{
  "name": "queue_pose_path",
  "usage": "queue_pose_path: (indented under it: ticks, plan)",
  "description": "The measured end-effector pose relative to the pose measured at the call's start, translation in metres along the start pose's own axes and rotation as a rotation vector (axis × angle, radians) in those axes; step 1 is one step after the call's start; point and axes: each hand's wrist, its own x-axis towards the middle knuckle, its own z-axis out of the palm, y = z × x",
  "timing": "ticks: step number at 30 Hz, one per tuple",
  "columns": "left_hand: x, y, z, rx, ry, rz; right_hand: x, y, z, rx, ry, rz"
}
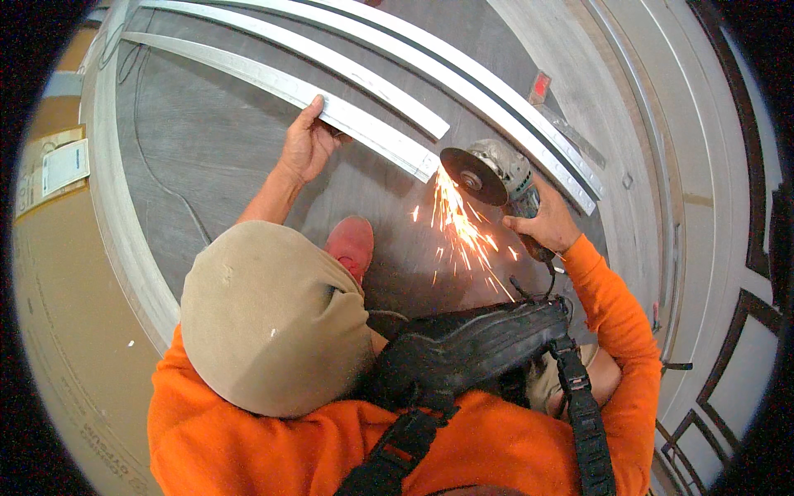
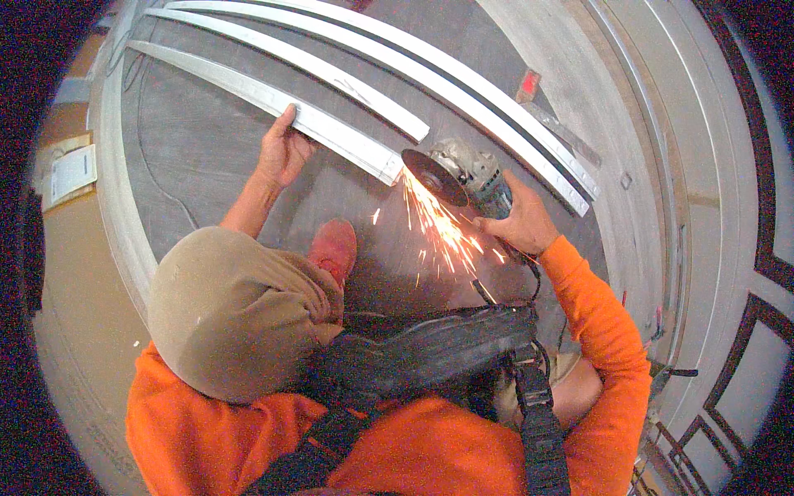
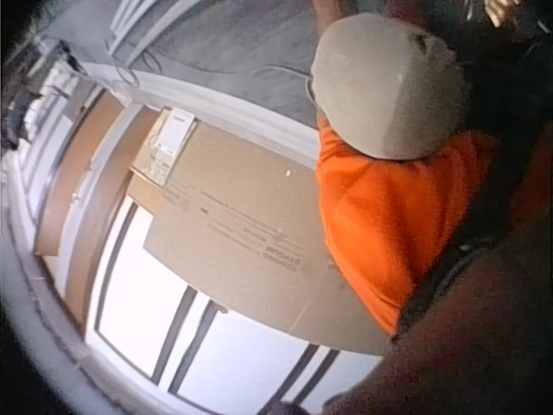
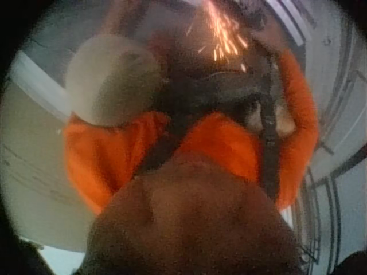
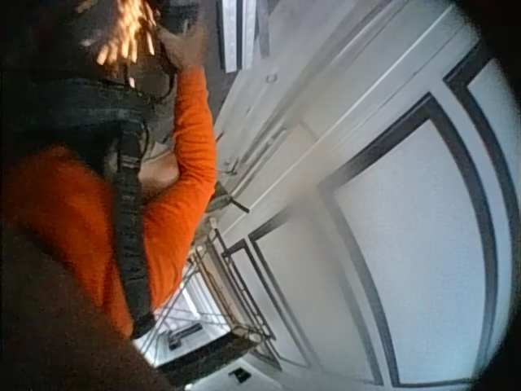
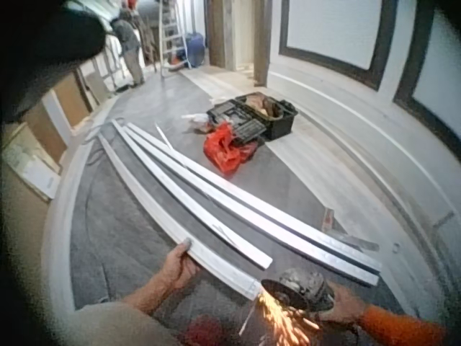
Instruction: The person uses a square and a marker to measure and mark metal rails on the floor, then uses an angle grinder to cut through the rails, creating sparks.
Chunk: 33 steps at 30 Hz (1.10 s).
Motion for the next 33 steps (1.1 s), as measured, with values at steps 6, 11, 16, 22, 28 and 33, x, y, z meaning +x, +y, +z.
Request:
queue_pose_path:
  ticks: [6, 11, 16, 22, 28, 33]
  plan:
    - [-0.003, 0.0, -0.001, 0.021, -0.013, -0.002, 0.003, -0.01, -0.005, 0.036, -0.074, 0.098]
    - [0.003, -0.002, -0.005, -0.012, -0.029, 0.011, 0.0, -0.016, -0.009, 0.084, -0.039, 0.042]
    - [0.002, 0.0, -0.004, -0.019, -0.02, 0.006, -0.001, -0.006, -0.01, 0.03, -0.042, 0.03]
    - [0.001, -0.002, -0.002, 0.0, -0.019, 0.023, -0.003, 0.005, -0.007, -0.009, -0.045, 0.034]
    - [-0.001, 0.0, -0.004, 0.024, -0.047, 0.012, -0.001, -0.004, -0.009, 0.024, -0.06, 0.038]
    - [-0.001, -0.001, 0.0, -0.008, -0.039, 0.011, -0.002, 0.021, -0.005, -0.095, -0.003, 0.005]
